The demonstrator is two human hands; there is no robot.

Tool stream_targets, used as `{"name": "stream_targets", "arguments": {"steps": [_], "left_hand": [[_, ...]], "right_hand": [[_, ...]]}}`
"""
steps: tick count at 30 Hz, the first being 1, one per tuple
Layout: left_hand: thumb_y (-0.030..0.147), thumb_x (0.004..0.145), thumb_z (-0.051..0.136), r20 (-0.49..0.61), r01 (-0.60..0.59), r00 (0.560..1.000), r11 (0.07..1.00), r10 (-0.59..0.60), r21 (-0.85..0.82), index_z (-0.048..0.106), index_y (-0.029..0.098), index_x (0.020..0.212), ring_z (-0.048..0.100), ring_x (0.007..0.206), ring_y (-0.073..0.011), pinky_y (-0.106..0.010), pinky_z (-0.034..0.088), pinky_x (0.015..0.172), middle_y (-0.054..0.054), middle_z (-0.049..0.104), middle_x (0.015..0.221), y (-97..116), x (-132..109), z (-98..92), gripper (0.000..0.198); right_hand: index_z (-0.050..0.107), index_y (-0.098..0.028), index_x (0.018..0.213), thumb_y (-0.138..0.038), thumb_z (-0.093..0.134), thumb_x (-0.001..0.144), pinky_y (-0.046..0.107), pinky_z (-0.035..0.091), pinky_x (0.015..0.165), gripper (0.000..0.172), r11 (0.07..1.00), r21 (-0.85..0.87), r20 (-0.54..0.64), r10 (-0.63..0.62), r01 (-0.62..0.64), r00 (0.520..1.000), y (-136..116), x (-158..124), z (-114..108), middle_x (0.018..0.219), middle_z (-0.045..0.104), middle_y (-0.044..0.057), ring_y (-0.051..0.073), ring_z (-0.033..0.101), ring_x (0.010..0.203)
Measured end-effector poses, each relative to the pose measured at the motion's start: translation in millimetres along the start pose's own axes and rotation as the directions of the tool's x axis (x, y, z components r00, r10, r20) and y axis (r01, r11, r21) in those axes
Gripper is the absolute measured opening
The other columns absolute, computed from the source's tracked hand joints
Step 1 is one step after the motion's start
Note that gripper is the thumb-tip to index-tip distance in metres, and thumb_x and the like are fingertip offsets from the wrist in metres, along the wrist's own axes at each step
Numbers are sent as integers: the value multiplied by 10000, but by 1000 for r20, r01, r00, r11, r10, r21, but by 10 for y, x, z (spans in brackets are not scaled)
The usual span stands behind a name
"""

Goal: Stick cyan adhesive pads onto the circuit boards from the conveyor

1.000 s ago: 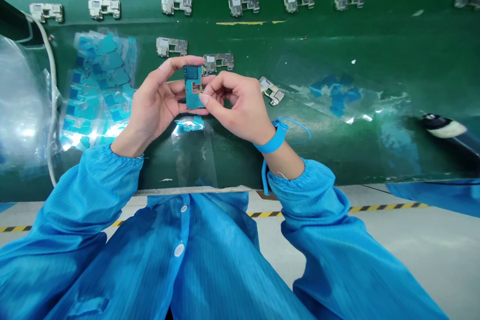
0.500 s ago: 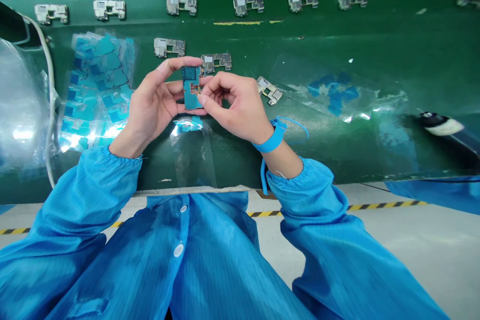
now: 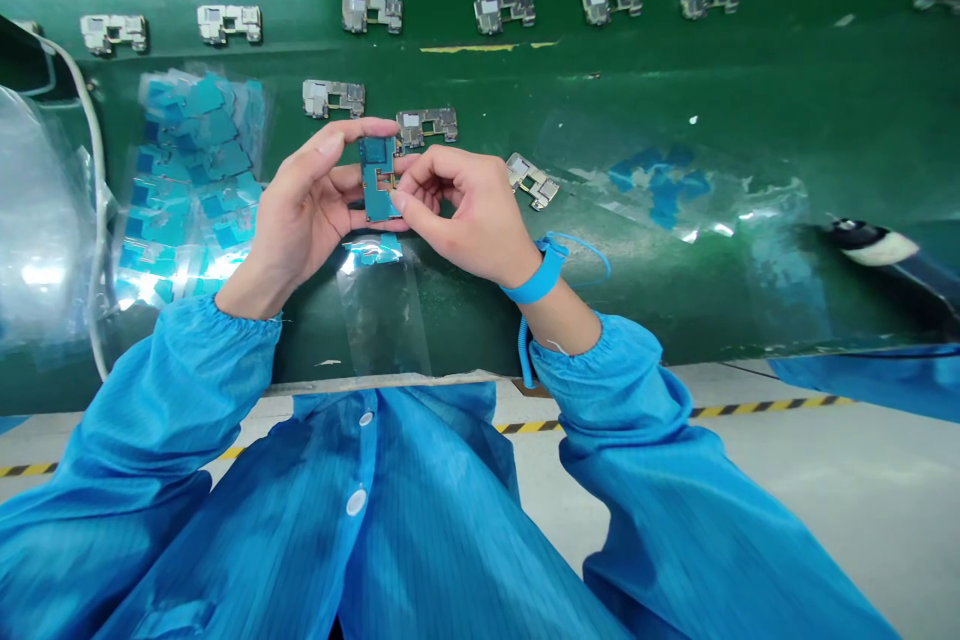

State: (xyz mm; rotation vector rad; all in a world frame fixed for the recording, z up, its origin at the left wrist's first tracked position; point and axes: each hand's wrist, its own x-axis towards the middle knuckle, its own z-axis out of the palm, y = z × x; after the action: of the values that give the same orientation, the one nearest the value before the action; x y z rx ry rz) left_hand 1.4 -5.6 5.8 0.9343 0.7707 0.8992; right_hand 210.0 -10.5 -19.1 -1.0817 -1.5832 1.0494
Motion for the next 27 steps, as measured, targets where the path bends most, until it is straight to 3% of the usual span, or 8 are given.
{"name": "stream_targets", "arguments": {"steps": [7, 10, 16, 27], "left_hand": [[350, 849, 870, 35, -68, 997, 995, 65, 79, 651, 285, 1552, 852, 1214, -298, -485, 737, 1062, -59, 876, 1292, -176, 62, -88, 739], [401, 854, 914, 44, -104, 994, 990, 100, 92, 639, 302, 1562, 840, 1268, -315, -474, 736, 1065, -62, 867, 1331, -194, 66, -108, 766], [457, 877, 930, 49, -141, 989, 984, 137, 112, 605, 303, 1568, 831, 1301, -310, -447, 736, 1065, -90, 814, 1478, -181, 51, -119, 779], [567, 900, 928, 57, -189, 981, 973, 183, 132, 542, 351, 1612, 787, 1397, -331, -454, 718, 1111, -95, 781, 1543, -170, 46, -129, 839]], "right_hand": [[737, -248, 800, -486, 925, 905, 354, 587, 678, 321, 999, -40, 4, -28, 28, 1000, -8, 15, -15, 787, 701, 28, 207, 678, 792], [746, -242, 810, -534, 893, 935, 357, 559, 663, 350, 998, -56, 2, -27, 27, 1000, -31, 27, -37, 806, 719, 27, 178, 615, 714], [763, -241, 812, -667, 763, 1029, 380, 553, 729, 478, 998, -19, -15, -64, 63, 998, -94, 38, -60, 827, 734, 44, 200, 643, 767], [773, -252, 876, -748, 750, 1011, 383, 583, 763, 514, 999, -22, -90, -49, 47, 995, -105, 47, -80, 867, 769, 44, 203, 684, 793]]}}
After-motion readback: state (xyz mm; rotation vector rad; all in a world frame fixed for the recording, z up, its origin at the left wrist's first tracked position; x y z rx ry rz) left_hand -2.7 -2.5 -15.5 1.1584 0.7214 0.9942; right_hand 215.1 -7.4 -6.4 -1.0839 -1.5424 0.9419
